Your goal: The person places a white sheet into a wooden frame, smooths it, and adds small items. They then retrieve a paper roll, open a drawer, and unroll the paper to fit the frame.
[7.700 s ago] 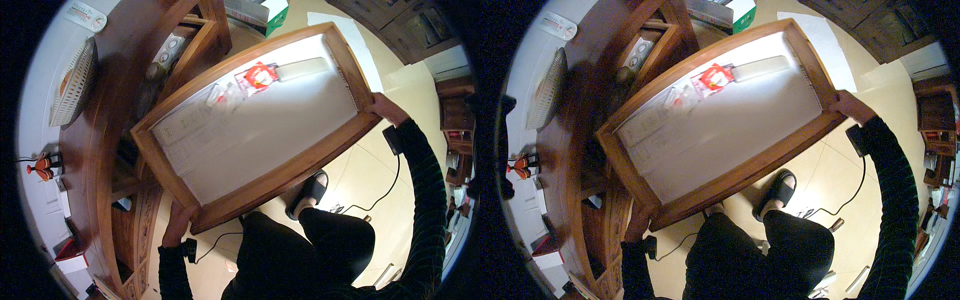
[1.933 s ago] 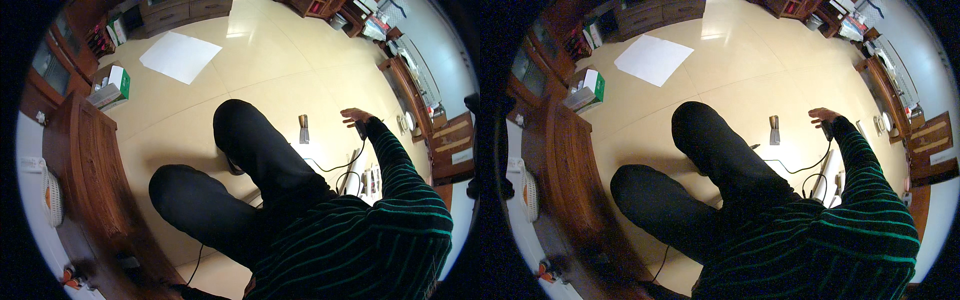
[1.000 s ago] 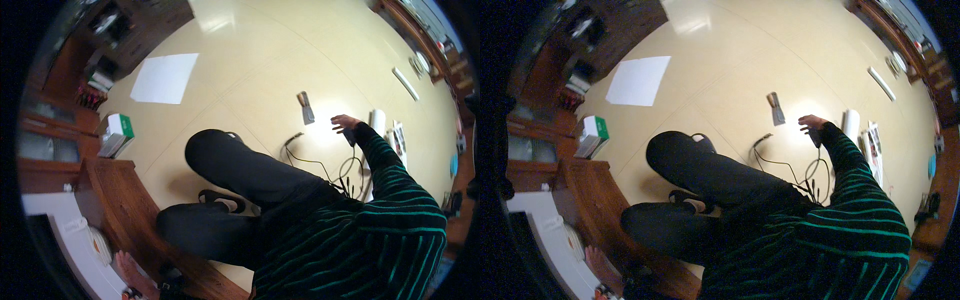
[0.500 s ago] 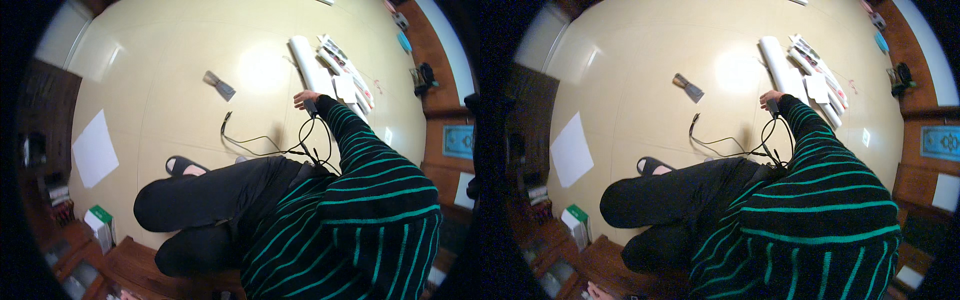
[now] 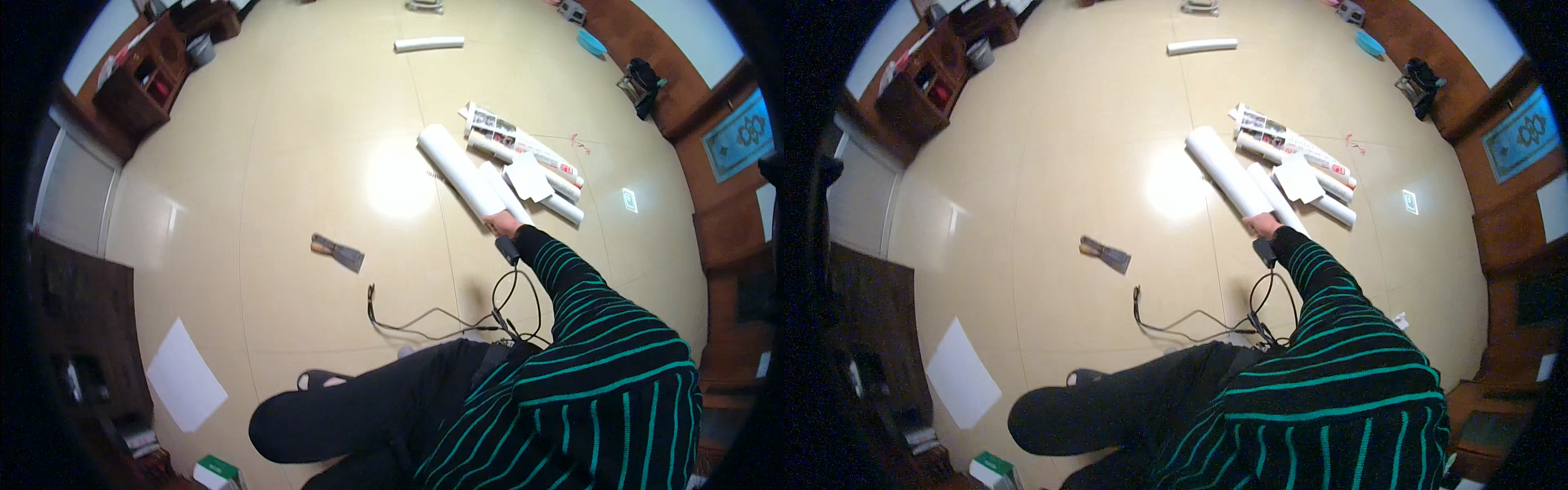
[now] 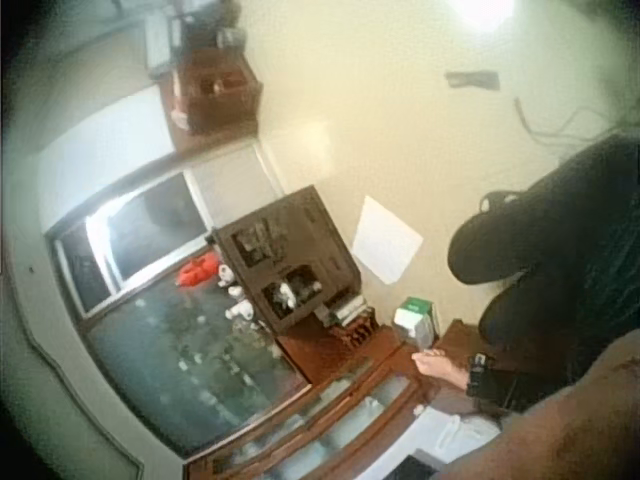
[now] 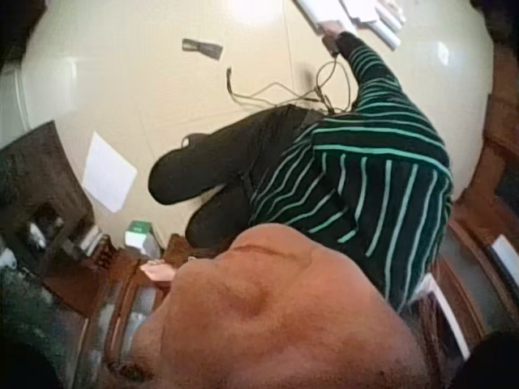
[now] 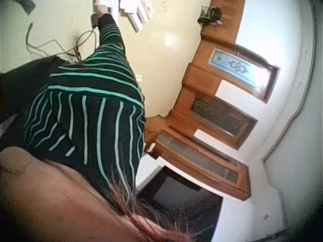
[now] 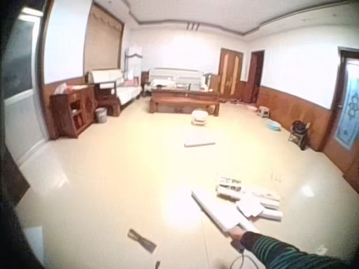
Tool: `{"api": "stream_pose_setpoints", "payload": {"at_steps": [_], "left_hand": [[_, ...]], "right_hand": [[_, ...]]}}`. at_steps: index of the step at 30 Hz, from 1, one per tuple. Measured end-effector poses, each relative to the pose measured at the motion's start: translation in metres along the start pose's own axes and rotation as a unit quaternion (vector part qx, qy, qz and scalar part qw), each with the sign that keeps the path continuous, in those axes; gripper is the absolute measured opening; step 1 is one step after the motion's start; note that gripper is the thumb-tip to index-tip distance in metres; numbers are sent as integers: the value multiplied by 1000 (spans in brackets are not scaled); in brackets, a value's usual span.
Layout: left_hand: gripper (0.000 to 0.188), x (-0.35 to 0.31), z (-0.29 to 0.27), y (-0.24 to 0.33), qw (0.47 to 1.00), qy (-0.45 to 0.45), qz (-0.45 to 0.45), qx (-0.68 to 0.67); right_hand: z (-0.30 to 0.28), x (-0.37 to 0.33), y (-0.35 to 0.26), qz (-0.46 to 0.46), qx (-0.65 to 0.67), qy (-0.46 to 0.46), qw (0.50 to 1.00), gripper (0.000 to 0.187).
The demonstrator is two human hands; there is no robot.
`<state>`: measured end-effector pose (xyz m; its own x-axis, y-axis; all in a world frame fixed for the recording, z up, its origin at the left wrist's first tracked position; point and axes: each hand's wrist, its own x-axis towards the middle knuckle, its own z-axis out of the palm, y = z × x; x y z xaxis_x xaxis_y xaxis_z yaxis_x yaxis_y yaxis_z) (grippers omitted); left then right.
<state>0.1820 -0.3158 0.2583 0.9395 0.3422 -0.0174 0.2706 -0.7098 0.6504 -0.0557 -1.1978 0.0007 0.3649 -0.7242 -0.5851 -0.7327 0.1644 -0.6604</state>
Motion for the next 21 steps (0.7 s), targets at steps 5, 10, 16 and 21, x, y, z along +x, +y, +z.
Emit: {"api": "stream_pose_setpoints", "payload": {"at_steps": [5,10,16,21], "left_hand": [[32,8,17,4,999,-51,5,-5],[49,13,28,-5,961,-235,-144,3],[56,-17,58,-18,934,-266,-174,-165],[53,-35,55,-5,943,-245,-141,-176]], "right_hand": [[11,-18,-71,-96,-27,-20,995,34],[-15,-33,-38,-9,123,-59,991,17],[-76,-35,93,-139,-169,0,976,34],[-98,-22,179,-35,-224,55,972,30]]}}
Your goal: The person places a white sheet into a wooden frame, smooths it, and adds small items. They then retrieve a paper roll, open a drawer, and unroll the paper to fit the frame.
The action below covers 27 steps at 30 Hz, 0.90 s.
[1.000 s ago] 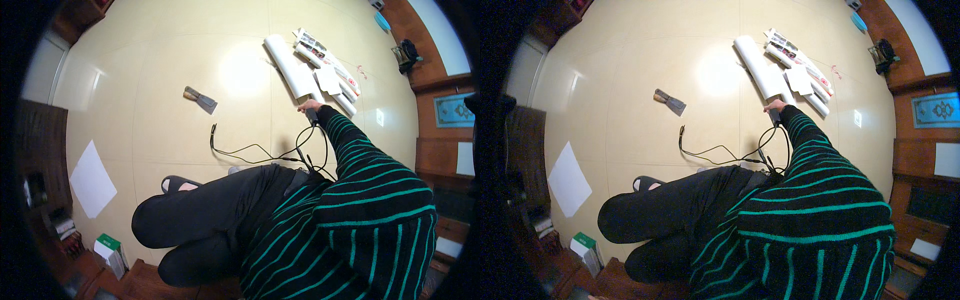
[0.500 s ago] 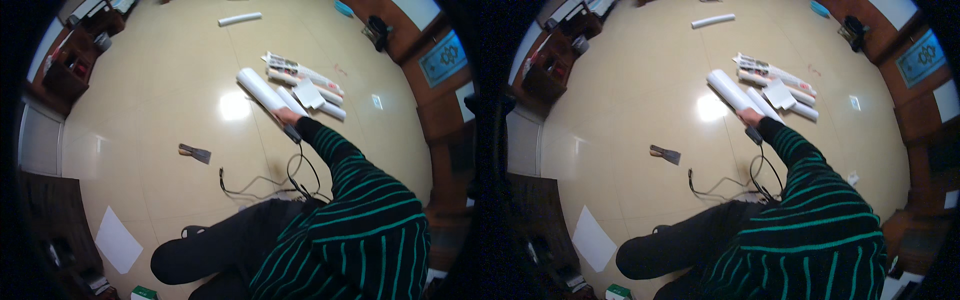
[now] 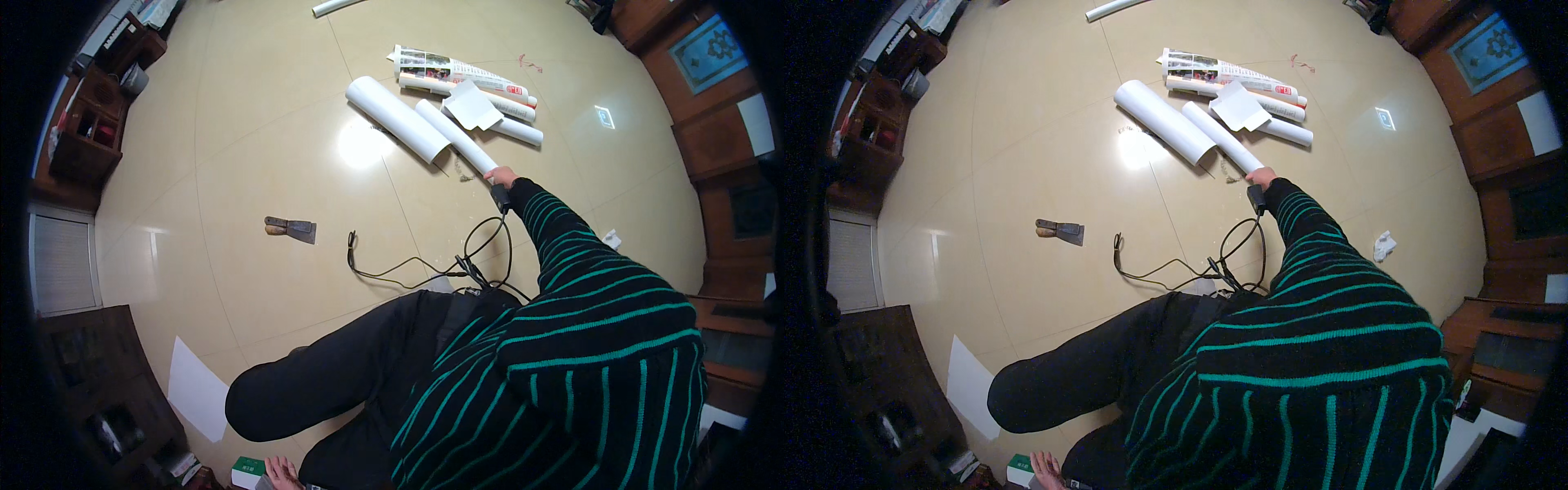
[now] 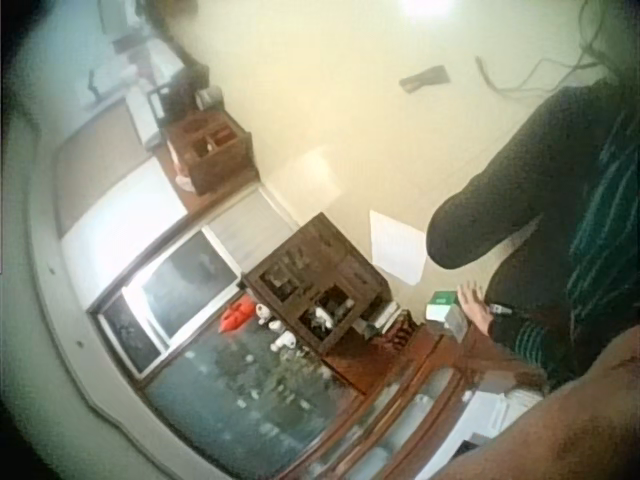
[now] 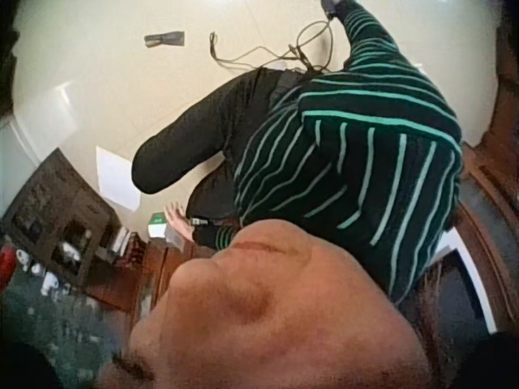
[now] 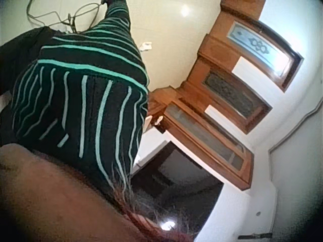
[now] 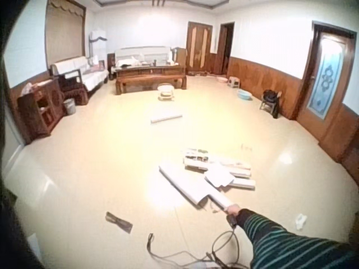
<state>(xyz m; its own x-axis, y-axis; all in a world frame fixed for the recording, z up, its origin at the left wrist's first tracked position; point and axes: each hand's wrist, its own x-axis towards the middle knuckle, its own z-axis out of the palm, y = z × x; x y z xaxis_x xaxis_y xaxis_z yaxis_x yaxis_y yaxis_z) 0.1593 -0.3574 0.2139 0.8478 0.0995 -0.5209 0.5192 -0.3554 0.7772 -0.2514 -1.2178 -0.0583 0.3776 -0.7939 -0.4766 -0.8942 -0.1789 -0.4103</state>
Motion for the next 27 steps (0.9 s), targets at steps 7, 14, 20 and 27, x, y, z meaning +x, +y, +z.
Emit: {"api": "stream_pose_setpoints", "payload": {"at_steps": [7,14,20,27], "left_hand": [[48,-28,2,-8,996,87,4,9],[47,-56,-20,-25,990,143,10,12],[52,-52,-50,-40,991,113,-12,-74],[35,-88,-64,29,984,107,45,137]], "right_hand": [[27,15,-31,164,511,-98,838,17],[38,62,-84,111,485,-75,864,49],[57,86,-117,132,500,-104,850,25],[79,103,-228,5,458,-357,814,19]]}}
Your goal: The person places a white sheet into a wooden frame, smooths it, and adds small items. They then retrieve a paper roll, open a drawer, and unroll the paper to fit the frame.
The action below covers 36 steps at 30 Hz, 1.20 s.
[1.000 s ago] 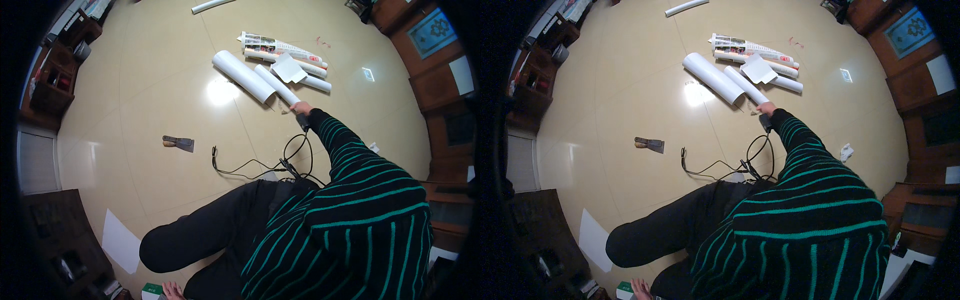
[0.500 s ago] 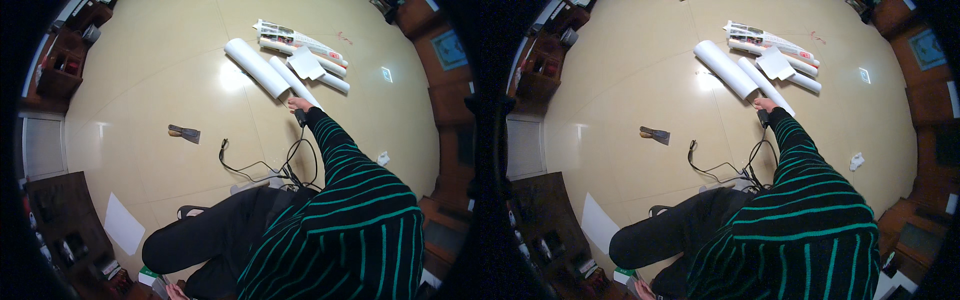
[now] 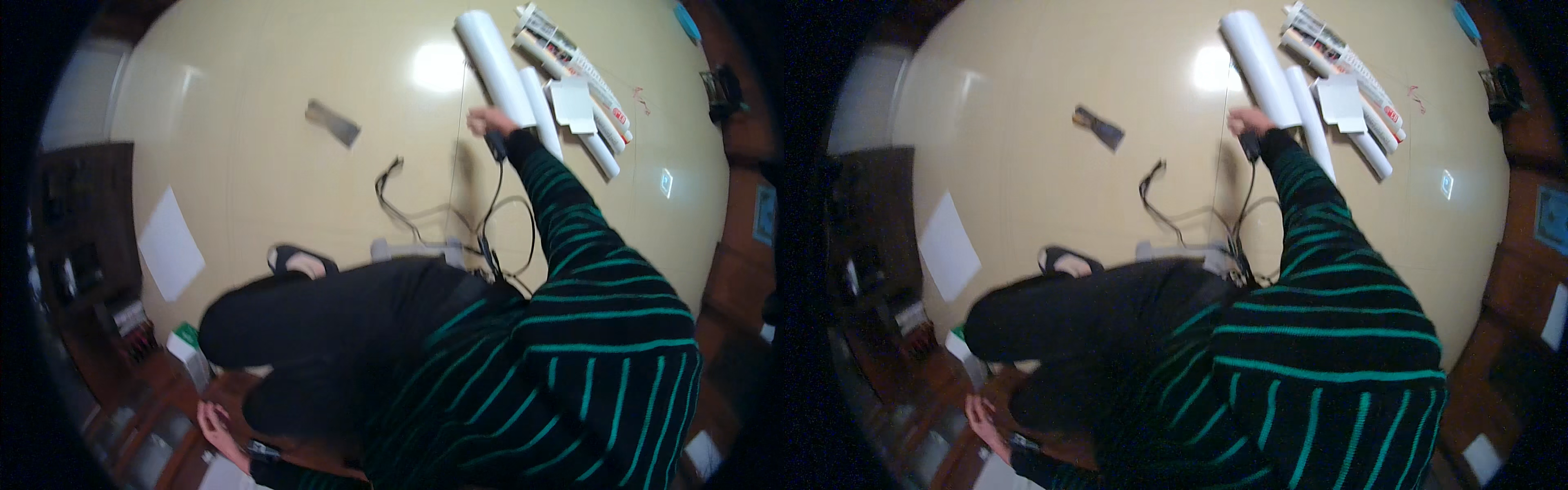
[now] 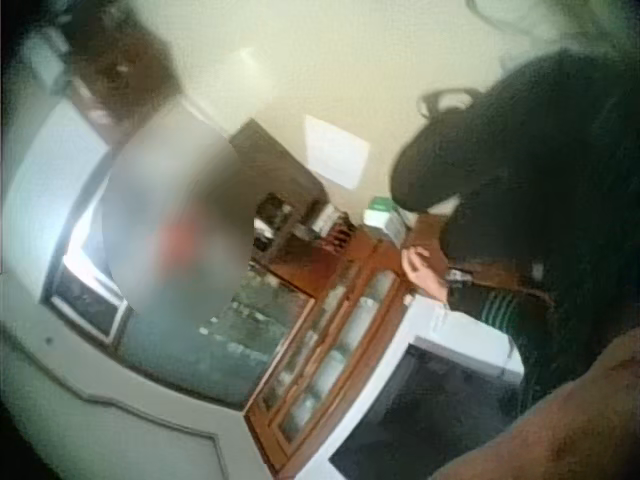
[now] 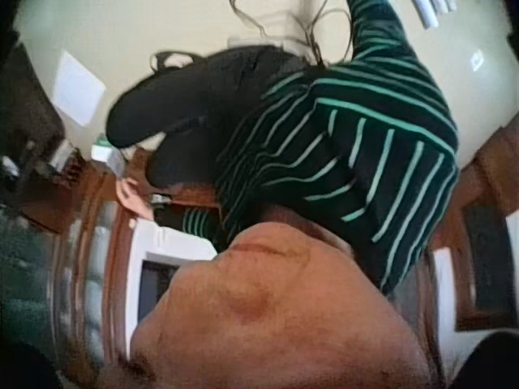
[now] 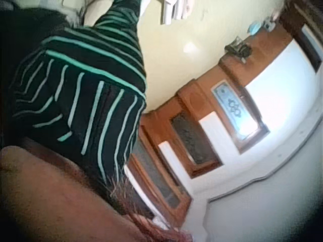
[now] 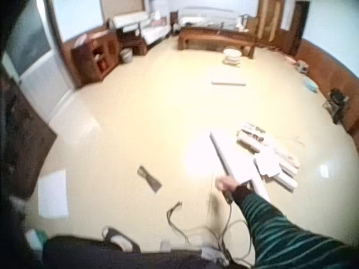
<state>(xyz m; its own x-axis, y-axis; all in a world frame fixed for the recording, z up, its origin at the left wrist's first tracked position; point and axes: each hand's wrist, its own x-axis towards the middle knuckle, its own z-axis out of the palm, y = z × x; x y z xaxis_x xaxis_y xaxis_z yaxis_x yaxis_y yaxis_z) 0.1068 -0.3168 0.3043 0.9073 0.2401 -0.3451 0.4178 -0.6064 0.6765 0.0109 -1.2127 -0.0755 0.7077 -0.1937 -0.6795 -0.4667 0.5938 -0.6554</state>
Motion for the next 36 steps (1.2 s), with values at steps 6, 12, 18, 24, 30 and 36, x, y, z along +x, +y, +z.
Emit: {"api": "stream_pose_setpoints", "payload": {"at_steps": [6,12,18,24,30,36], "left_hand": [[37,-35,-29,35,978,147,91,118],[36,-17,-39,58,964,194,88,159],[34,49,-4,73,968,170,131,130],[30,123,66,46,989,-14,38,141],[36,186,61,-13,979,-184,-36,82],[37,240,72,-34,966,-218,-102,96]], "right_hand": [[111,20,-48,-19,-246,-58,967,41],[195,7,-16,145,-431,-93,886,45],[245,1,-6,189,-507,-139,829,52],[336,8,-22,191,-537,-139,810,45],[463,72,-35,236,-603,-61,760,46],[555,115,-18,183,-614,-154,752,39]]}}
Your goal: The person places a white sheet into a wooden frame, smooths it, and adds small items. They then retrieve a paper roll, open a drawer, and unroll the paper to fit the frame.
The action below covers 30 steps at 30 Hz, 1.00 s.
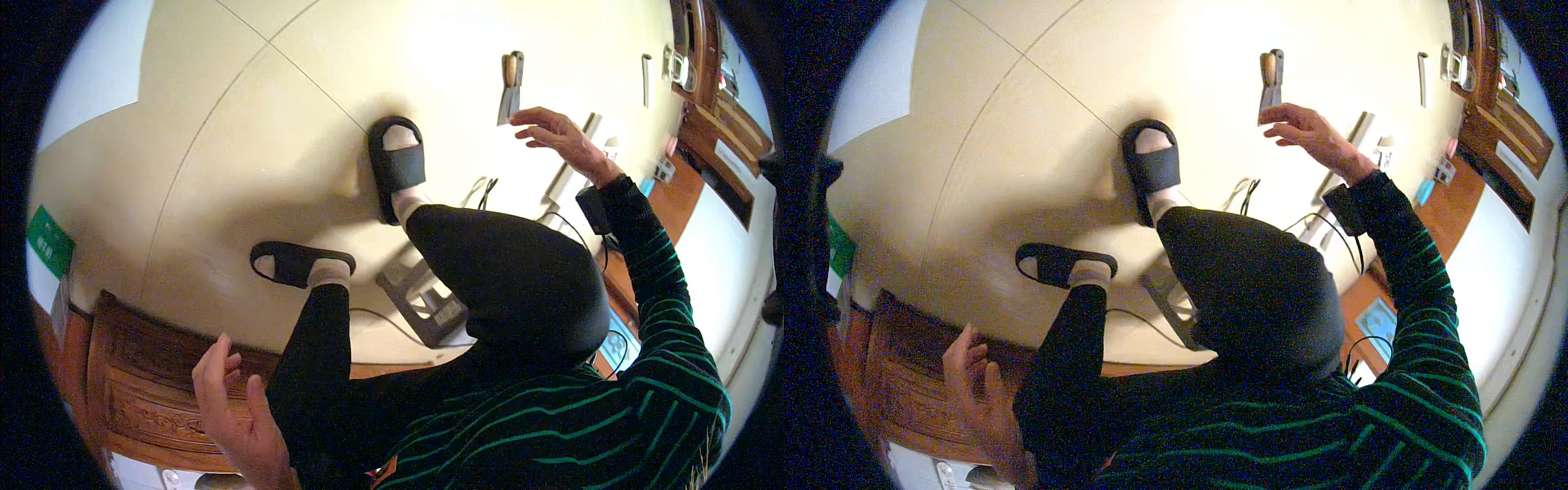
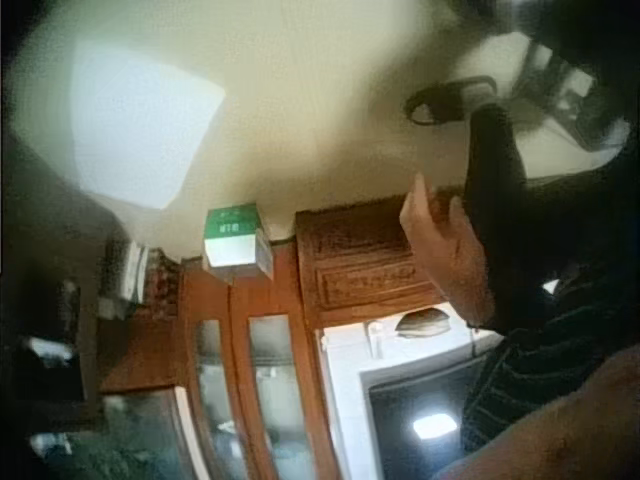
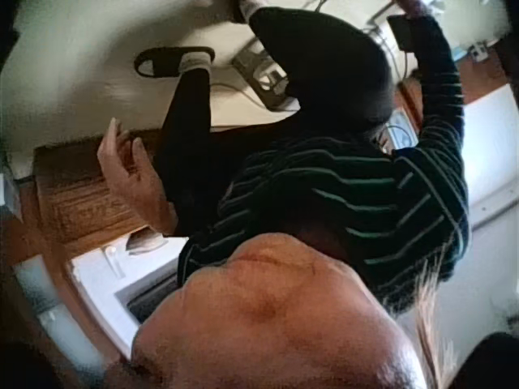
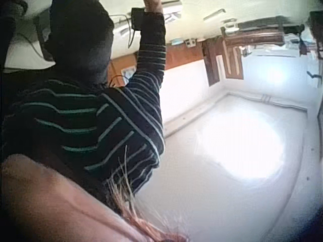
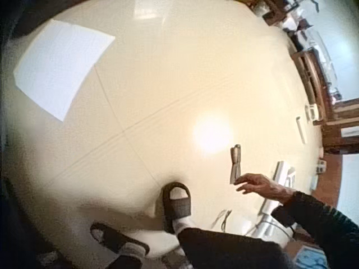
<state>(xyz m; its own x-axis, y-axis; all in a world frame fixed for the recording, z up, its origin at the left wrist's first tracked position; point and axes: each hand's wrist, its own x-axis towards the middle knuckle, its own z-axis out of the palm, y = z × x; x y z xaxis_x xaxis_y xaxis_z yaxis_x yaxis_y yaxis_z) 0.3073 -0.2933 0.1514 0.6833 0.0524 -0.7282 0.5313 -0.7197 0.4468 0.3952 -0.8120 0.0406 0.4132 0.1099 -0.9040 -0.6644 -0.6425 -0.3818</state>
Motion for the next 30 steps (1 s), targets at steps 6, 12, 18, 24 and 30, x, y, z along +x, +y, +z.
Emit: {"api": "stream_pose_setpoints", "payload": {"at_steps": [6,12,18,24,30], "left_hand": [[39,27,20,23,995,-95,15,-20],[34,26,63,29,982,-181,45,-27],[30,15,117,9,971,-232,42,-42],[31,7,89,0,966,-236,6,-106],[30,19,4,3,966,-198,106,130]], "right_hand": [[29,-58,2,79,10,-53,995,34],[72,-142,41,165,84,-50,981,34],[116,-213,113,154,133,-87,975,39],[210,-214,206,135,-48,-19,989,78],[241,-121,254,279,-6,32,960,98]]}}
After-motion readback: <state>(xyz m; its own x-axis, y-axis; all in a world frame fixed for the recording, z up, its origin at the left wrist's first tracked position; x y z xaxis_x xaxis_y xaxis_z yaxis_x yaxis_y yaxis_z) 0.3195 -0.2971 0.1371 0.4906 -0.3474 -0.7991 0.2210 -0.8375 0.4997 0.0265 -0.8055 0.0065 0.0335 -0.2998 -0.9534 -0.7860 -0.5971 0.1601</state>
